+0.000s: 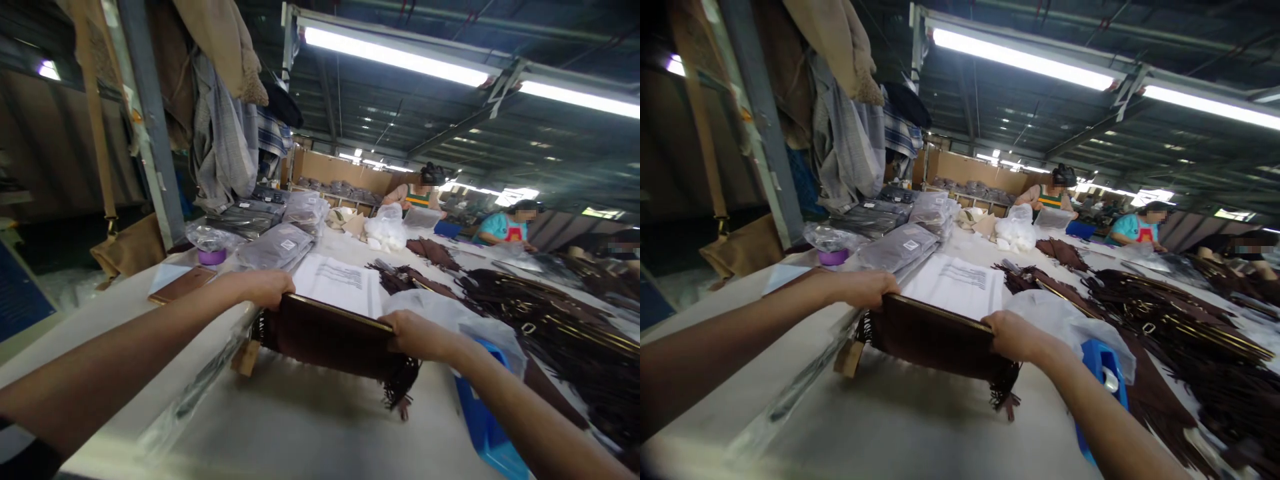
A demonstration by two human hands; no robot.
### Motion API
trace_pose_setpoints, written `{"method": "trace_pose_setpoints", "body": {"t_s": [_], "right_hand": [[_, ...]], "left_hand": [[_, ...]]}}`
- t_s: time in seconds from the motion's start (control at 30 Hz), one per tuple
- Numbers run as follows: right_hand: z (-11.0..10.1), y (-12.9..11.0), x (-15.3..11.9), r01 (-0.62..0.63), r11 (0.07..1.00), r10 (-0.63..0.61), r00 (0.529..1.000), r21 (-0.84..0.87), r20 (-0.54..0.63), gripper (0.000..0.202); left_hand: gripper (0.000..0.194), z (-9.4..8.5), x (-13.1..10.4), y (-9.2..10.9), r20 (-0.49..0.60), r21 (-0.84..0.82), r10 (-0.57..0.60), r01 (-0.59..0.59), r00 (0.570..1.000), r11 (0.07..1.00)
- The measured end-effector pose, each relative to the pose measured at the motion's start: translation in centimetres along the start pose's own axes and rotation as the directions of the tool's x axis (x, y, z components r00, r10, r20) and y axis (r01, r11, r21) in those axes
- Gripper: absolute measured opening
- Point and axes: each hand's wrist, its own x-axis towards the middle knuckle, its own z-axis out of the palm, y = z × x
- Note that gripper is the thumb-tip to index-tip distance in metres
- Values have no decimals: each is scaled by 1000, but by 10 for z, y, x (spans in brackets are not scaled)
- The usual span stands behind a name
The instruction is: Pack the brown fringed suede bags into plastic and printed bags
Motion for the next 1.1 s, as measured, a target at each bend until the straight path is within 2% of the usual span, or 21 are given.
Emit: {"method": "trace_pose_setpoints", "body": {"t_s": [0.1,0.2,0.3,0.4,0.47,0.5,0.6,0.67,0.7,0.73,0.8,0.83,0.9,0.97,1.0,1.03,1.1], "right_hand": [[-33,-5,0,-31,999,31,999,-40,8,27],[-52,-7,2,-80,990,73,996,-119,-60,28],[-55,-4,5,-124,970,87,980,-209,-180,33],[-41,-3,7,-171,944,91,957,-281,-276,39],[-18,-5,7,-167,939,72,950,-302,-303,44],[-1,-7,7,-152,940,53,950,-305,-309,47],[68,-9,2,-96,948,-4,951,-305,-310,55],[124,-7,-3,-69,945,-38,947,-319,-318,55],[151,-5,-6,-25,925,-136,909,-378,-394,54],[176,-3,-9,-22,900,-217,844,-435,-490,52],[214,3,-12,-9,859,-326,761,-512,-560,52],[225,5,-13,-26,854,-343,723,-519,-600,51],[234,8,-11,-65,871,-348,619,-488,-704,45],[230,9,-8,-83,892,-354,482,-444,-801,38],[227,8,-9,-78,894,-368,438,-442,-821,37],[223,6,-10,-69,889,-385,423,-452,-821,36],[222,-1,-19,-40,875,-413,457,-483,-787,34]], "left_hand": [[20,-21,6,-4,-14,37,-10,11,1000,999],[27,-34,12,-5,-155,118,-42,60,987,991],[31,-40,12,-3,-304,196,-56,120,951,973],[30,-30,7,-2,-374,347,19,121,927,930],[30,-7,4,-4,-397,479,97,116,913,870],[30,11,3,-6,-400,538,136,112,906,836],[37,85,-9,-9,-398,662,274,67,876,746],[38,141,-25,-7,-461,673,350,65,815,737],[37,166,-34,-5,-511,649,351,84,785,756],[37,189,-44,-3,-548,613,325,106,771,783],[34,220,-59,5,-583,532,238,143,777,835],[33,229,-63,10,-599,501,204,164,774,850],[36,238,-60,24,-640,457,185,175,745,872],[40,241,-45,42,-682,437,243,118,689,892],[41,241,-34,52,-695,435,288,67,659,898],[42,242,-22,61,-699,436,326,17,636,900],[46,242,-3,76,-689,424,349,-37,635,905]]}}
